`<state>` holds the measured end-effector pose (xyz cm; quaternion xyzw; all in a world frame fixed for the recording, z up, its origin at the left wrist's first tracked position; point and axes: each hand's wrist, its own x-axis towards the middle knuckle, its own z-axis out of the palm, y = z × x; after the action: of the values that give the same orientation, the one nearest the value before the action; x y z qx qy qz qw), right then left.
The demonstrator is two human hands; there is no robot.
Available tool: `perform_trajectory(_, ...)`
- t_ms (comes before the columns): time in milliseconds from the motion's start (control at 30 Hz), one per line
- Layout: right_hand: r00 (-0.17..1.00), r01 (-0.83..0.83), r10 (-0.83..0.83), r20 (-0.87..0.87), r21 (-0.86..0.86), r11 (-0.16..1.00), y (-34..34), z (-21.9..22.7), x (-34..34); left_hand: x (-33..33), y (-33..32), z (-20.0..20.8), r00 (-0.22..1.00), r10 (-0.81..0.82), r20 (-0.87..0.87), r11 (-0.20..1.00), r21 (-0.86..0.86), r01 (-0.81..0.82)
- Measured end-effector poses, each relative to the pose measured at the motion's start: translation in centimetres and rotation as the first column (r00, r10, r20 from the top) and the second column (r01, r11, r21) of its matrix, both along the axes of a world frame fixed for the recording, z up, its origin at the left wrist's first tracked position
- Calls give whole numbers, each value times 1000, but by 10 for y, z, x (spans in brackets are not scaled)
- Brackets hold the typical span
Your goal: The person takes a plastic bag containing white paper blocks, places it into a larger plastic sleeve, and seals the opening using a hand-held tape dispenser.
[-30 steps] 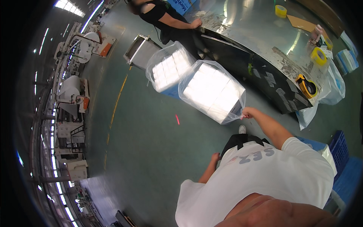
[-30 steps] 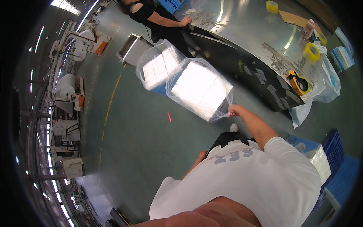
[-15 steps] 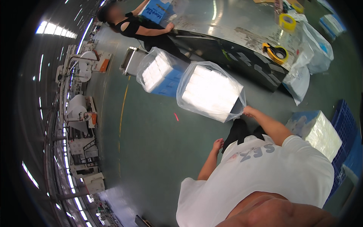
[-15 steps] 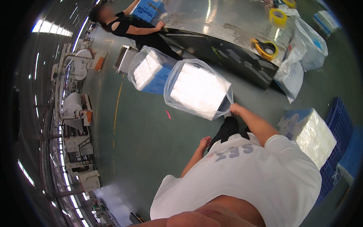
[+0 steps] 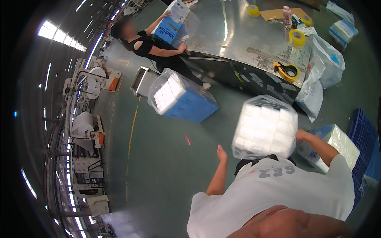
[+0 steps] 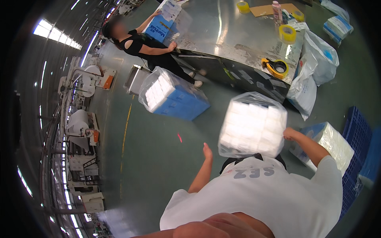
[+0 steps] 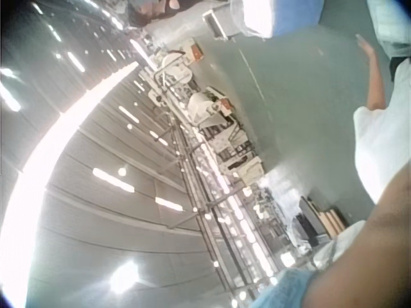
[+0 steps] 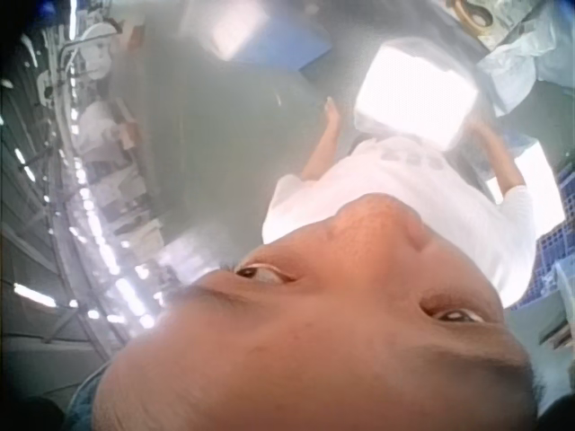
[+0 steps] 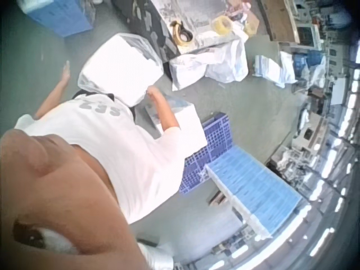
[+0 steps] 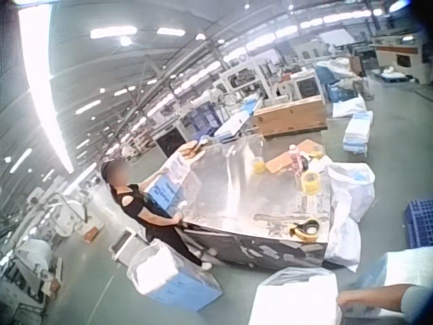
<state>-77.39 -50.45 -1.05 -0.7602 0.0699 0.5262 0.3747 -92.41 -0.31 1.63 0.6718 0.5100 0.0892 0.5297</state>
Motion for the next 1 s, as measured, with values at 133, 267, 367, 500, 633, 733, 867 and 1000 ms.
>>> perform_trajectory(133, 980, -119, 130, 152, -81, 990, -17, -20, -10, 62, -21, 34, 918, -380, 112, 924, 2, 382)
perform_trajectory(267, 589, -380, 566, 576, -420, 824, -41, -55, -43, 121, -76, 57, 620, -784, 20, 620, 59, 782)
perform_trajectory(367, 435, -593, 851, 294, -618, 517, 30, -9, -26, 146, -63, 63, 435, -894, -105, 374, 356, 856)
perform_trajectory(500, 551, -349, 735, 396, -690, 634, 37, 7, -36, 185, -48, 92, 178, -797, -577, 46, 237, 971)
perform_trajectory(633, 762, -370, 615, 202, -643, 671, 61, 49, -27, 202, -18, 75, 101, -681, -726, -115, 241, 964)
perform_trajectory(733, 894, 19, 280, 350, -654, 757, 63, 62, -41, 214, 18, 41, 284, -688, -668, 12, 381, 925)
perform_trajectory(867, 960, 268, -140, 242, -653, 708, 72, 115, -17, 232, 88, 29, 371, -817, -441, 58, 577, 814)
perform_trajectory(1000, 913, 244, 69, 403, -672, 699, 41, 136, -39, 243, 102, 63, 315, -839, -443, 62, 497, 865)
